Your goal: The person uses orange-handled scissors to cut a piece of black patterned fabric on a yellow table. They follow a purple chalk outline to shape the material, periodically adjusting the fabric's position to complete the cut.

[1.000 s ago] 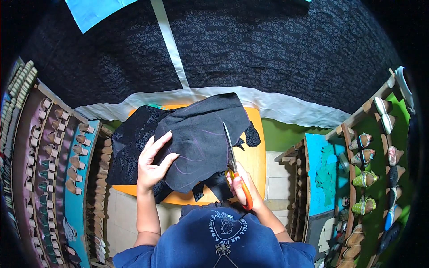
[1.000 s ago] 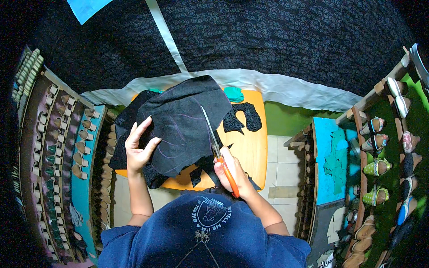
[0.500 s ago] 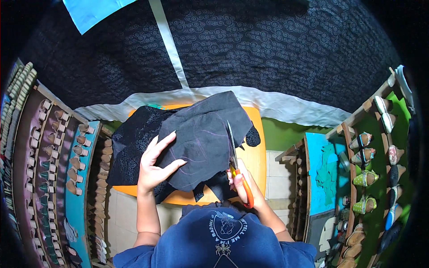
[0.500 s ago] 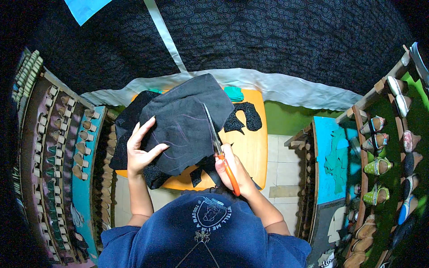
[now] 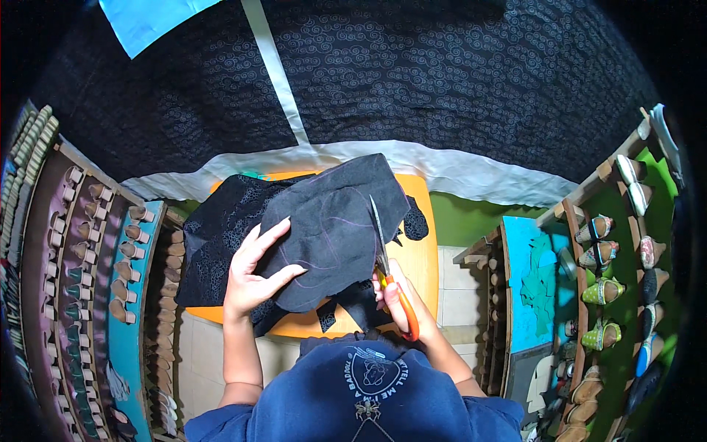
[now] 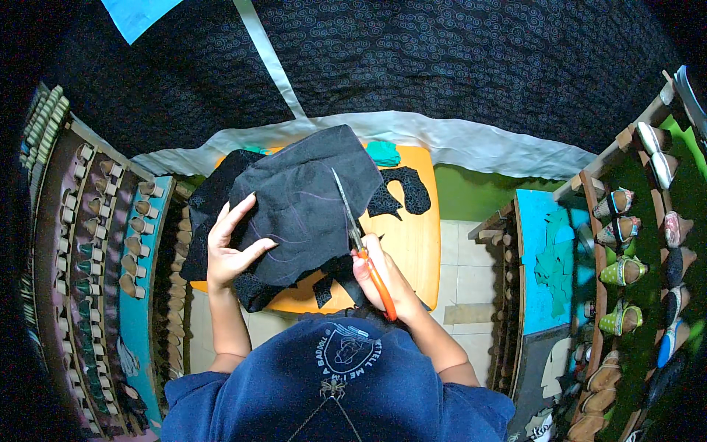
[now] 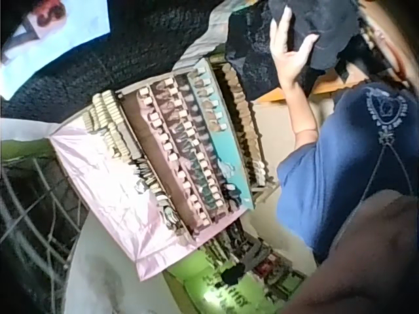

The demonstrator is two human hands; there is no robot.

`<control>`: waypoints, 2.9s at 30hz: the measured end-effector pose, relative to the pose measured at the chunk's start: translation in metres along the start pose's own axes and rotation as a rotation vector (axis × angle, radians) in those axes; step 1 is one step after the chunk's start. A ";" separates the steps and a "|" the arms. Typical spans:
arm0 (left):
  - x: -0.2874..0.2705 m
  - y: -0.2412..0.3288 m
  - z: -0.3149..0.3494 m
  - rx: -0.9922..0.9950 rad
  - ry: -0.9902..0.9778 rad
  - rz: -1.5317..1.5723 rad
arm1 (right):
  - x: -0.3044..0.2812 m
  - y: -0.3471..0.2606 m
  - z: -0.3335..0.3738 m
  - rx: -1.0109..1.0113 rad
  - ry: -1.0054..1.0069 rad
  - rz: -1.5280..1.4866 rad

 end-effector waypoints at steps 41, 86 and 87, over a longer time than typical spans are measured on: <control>0.001 0.007 0.000 0.072 -0.058 -0.023 | -0.003 -0.007 -0.002 0.026 0.046 -0.081; -0.001 0.000 -0.008 0.016 -0.228 -0.043 | -0.010 -0.014 0.001 -0.027 -0.051 0.079; 0.000 0.001 -0.008 0.025 -0.237 -0.037 | -0.010 -0.011 0.001 -0.021 -0.051 0.071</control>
Point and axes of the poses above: each hand's wrist, its own z-axis away from the middle knuckle, its own x-axis out of the palm, y = z × x, the point moved 8 cm from there along -z, towards the middle knuckle, and after that the axes turned 6 degrees about -z, right-handed, at the moved point
